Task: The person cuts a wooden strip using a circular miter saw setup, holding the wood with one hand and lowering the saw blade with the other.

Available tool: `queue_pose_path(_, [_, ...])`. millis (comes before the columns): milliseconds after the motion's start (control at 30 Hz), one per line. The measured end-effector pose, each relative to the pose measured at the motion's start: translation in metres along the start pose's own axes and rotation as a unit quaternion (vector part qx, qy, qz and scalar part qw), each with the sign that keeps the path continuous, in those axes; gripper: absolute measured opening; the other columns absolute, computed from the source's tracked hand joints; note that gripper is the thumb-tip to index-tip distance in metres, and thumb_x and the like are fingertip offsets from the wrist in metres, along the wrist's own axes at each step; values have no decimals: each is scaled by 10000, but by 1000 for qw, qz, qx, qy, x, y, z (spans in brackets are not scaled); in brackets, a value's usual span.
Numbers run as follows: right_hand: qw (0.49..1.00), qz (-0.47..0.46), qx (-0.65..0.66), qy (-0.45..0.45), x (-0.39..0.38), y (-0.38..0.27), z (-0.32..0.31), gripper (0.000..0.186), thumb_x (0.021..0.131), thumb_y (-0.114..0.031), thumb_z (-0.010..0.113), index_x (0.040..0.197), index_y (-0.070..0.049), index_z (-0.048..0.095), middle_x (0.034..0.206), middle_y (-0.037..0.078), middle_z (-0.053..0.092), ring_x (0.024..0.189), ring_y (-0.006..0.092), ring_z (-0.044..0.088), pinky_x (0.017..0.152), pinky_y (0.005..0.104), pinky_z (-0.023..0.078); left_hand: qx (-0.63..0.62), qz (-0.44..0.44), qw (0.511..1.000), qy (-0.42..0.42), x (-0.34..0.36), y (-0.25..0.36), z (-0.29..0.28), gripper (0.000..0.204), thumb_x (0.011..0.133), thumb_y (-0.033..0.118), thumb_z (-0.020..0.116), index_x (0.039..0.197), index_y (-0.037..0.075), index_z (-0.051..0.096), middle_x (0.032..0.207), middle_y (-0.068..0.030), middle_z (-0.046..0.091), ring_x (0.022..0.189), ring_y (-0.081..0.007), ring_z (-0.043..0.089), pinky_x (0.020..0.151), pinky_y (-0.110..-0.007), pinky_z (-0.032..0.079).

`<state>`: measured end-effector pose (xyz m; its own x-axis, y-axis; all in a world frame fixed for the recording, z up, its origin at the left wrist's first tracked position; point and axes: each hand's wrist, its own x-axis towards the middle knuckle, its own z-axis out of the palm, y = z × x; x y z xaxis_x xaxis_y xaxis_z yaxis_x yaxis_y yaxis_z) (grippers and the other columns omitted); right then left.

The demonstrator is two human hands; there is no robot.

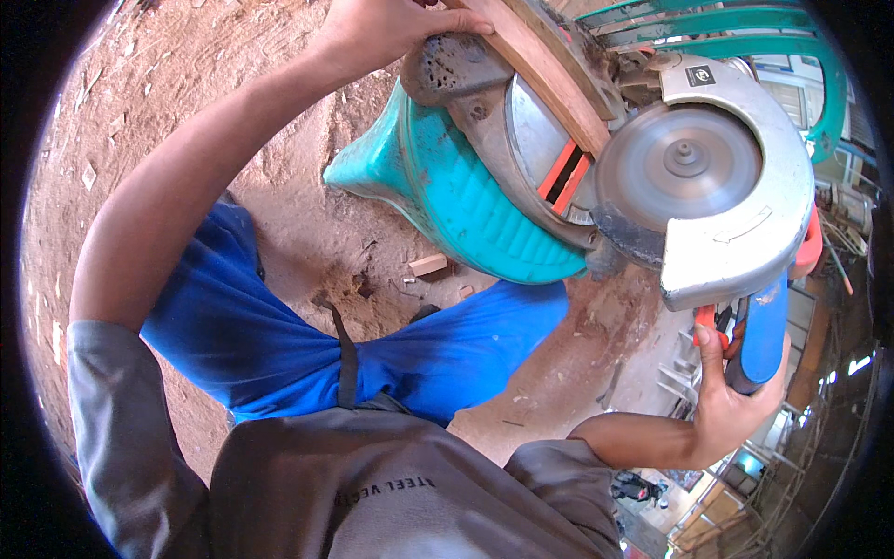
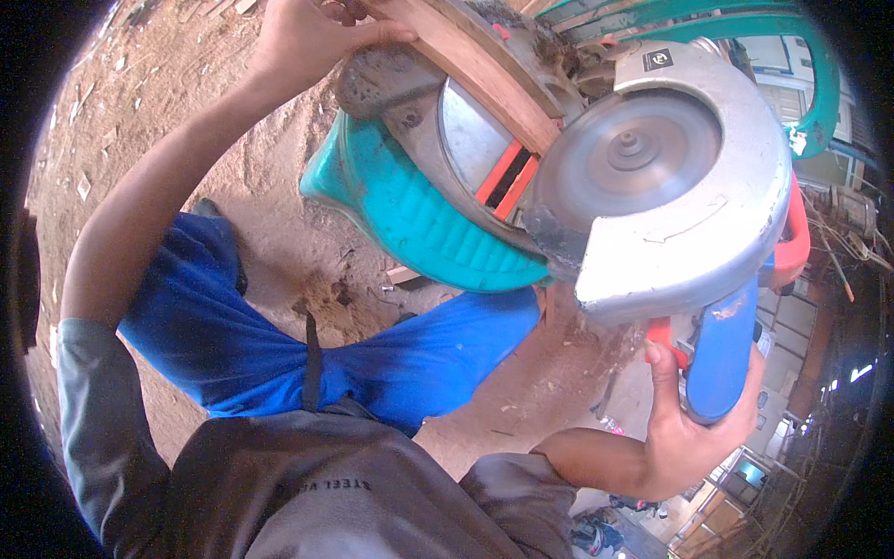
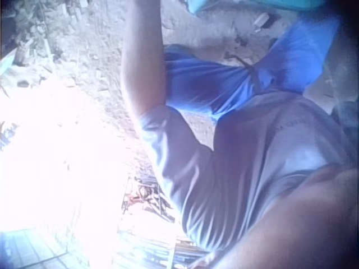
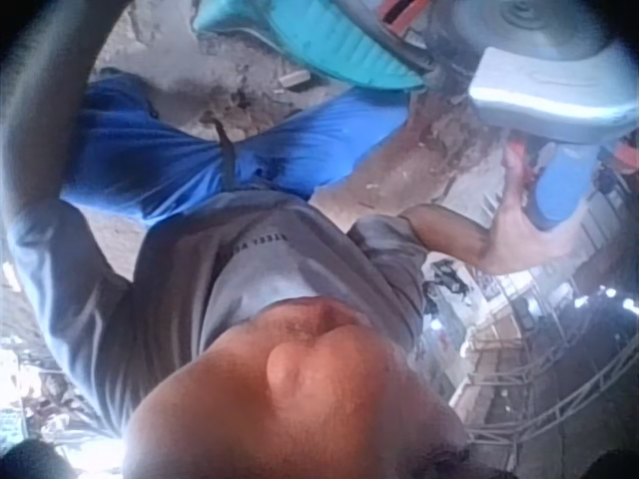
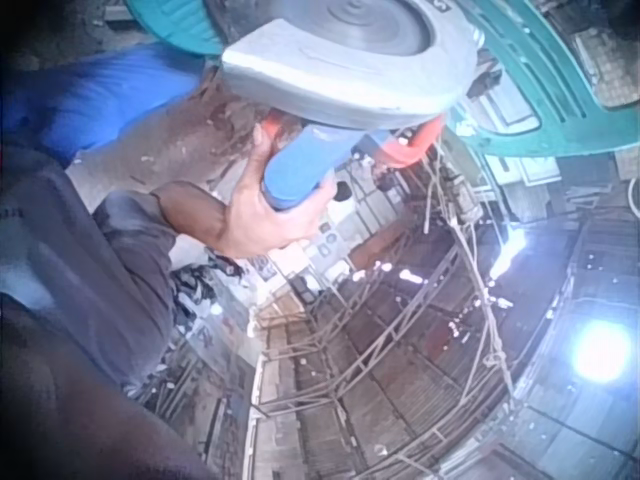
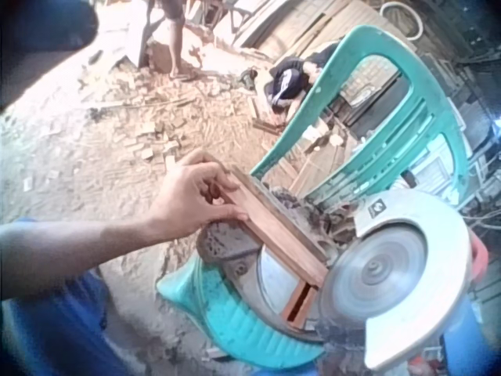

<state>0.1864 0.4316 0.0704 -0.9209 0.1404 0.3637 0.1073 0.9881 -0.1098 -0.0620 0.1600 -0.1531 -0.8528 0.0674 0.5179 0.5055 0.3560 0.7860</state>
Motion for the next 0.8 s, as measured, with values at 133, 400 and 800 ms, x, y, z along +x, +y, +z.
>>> queue_pose_path(133, [1000, 9, 6, 9, -4, 1, 4, 398, 740, -78, 915, 1000, 11, 627, 843, 5, 557, 741, 103, 500, 693, 254, 460, 2, 0, 1000, 2, 1, -1, 0, 383, 673, 246, 959, 879, 37, 712, 985, -72, 602, 764, -140, 648, 672, -269, 562])
queue_pose_path(400, [1000, -2, -30, 6, -6, 8, 4, 585, 694, -127, 946, 1151, 51, 628, 895, 74, 673, 770, 137, 619, 722, 285, 529, 13, 8, 1000, 2, 1, -2, -1, 377, 674, 241, 957, 886, 36, 722, 988, -74, 612, 769, -142, 647, 679, -271, 561])
queue_pose_path(800, [999, -6, -43, 18, -11, 9, 8, 612, 701, -134, 943, 1169, 79, 611, 917, 91, 666, 781, 151, 621, 698, 290, 538, 6, 12, 1000, -5, 2, -2, -1, 370, 694, 242, 950, 883, 30, 713, 1004, -65, 606, 795, -134, 640, 692, -265, 561])
